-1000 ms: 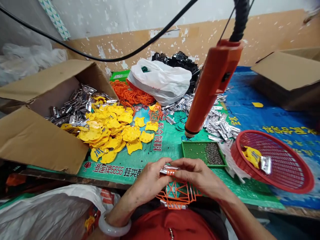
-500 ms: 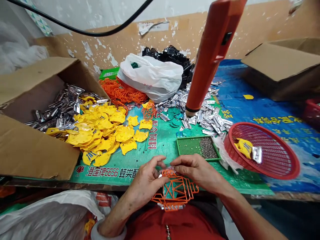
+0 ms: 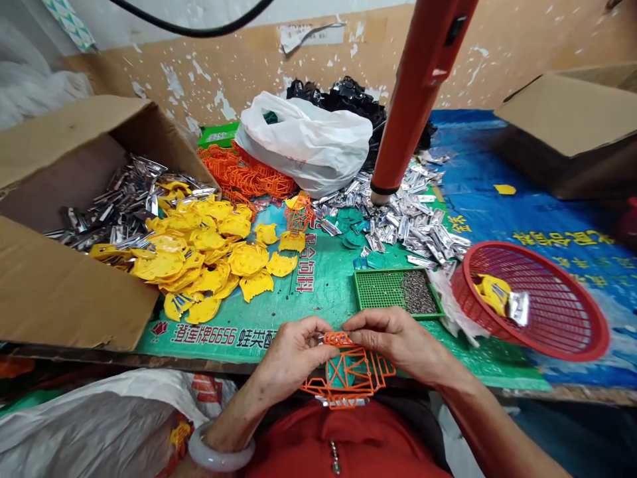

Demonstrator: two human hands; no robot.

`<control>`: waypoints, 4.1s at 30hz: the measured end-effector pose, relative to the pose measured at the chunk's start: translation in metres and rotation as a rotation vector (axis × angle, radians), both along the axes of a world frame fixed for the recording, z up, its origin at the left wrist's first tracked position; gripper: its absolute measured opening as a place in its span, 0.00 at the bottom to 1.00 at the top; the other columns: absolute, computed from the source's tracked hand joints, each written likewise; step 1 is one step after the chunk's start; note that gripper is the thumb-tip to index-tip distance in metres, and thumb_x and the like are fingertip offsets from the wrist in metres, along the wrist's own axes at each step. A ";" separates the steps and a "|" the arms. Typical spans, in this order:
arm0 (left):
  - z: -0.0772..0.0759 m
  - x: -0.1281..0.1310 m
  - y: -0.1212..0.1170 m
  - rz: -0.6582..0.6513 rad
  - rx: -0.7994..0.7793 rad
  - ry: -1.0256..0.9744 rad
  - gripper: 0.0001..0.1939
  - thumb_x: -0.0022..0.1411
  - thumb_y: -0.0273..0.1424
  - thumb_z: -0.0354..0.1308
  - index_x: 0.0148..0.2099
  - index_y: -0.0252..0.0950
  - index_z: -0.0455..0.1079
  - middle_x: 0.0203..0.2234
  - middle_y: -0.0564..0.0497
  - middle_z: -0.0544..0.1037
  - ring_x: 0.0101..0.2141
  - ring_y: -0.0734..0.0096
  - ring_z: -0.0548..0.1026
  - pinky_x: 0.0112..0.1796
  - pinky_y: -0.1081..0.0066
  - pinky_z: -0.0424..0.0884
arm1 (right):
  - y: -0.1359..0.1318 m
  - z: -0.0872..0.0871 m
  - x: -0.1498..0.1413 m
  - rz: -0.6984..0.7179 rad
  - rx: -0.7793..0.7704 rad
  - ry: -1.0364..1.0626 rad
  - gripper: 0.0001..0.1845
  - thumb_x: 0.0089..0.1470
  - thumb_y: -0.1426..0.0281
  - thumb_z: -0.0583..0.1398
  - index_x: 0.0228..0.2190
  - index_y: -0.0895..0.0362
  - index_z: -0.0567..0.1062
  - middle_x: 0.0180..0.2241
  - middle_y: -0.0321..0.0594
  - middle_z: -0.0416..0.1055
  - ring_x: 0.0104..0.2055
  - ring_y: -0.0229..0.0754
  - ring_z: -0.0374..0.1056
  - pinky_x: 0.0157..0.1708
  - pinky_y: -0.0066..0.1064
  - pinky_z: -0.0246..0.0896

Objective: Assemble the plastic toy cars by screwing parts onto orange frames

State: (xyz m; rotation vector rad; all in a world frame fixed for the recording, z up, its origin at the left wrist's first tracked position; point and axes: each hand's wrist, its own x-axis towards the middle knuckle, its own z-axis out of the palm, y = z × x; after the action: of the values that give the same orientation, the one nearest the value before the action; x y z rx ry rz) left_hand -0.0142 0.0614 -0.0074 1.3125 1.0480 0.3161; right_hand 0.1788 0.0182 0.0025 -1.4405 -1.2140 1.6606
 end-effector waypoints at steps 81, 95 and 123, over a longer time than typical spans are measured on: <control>0.007 0.004 -0.022 -0.064 0.574 0.252 0.09 0.57 0.23 0.56 0.34 0.35 0.78 0.26 0.50 0.81 0.28 0.68 0.76 0.31 0.72 0.64 | -0.018 -0.006 0.004 0.066 0.343 -0.397 0.14 0.54 0.58 0.60 0.28 0.55 0.77 0.24 0.37 0.74 0.26 0.38 0.68 0.25 0.26 0.62; 0.003 0.004 -0.022 -0.150 0.705 0.360 0.09 0.60 0.23 0.54 0.33 0.35 0.76 0.26 0.49 0.81 0.30 0.66 0.78 0.33 0.71 0.67 | -0.016 -0.003 -0.002 0.131 0.502 -0.540 0.07 0.57 0.67 0.58 0.30 0.55 0.75 0.27 0.38 0.75 0.28 0.38 0.71 0.27 0.26 0.63; 0.014 0.002 -0.019 -0.242 0.636 0.337 0.12 0.58 0.22 0.51 0.36 0.34 0.76 0.27 0.49 0.81 0.28 0.67 0.76 0.30 0.72 0.64 | -0.025 -0.021 -0.021 -0.042 0.736 -0.684 0.15 0.59 0.60 0.57 0.28 0.56 0.77 0.22 0.36 0.70 0.24 0.37 0.68 0.22 0.26 0.59</control>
State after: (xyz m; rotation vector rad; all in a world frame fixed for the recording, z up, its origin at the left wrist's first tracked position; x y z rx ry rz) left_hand -0.0122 0.0423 0.0064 2.1019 1.0929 0.2578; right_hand 0.1583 -0.0072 -0.0183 -1.5302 -1.8739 0.5338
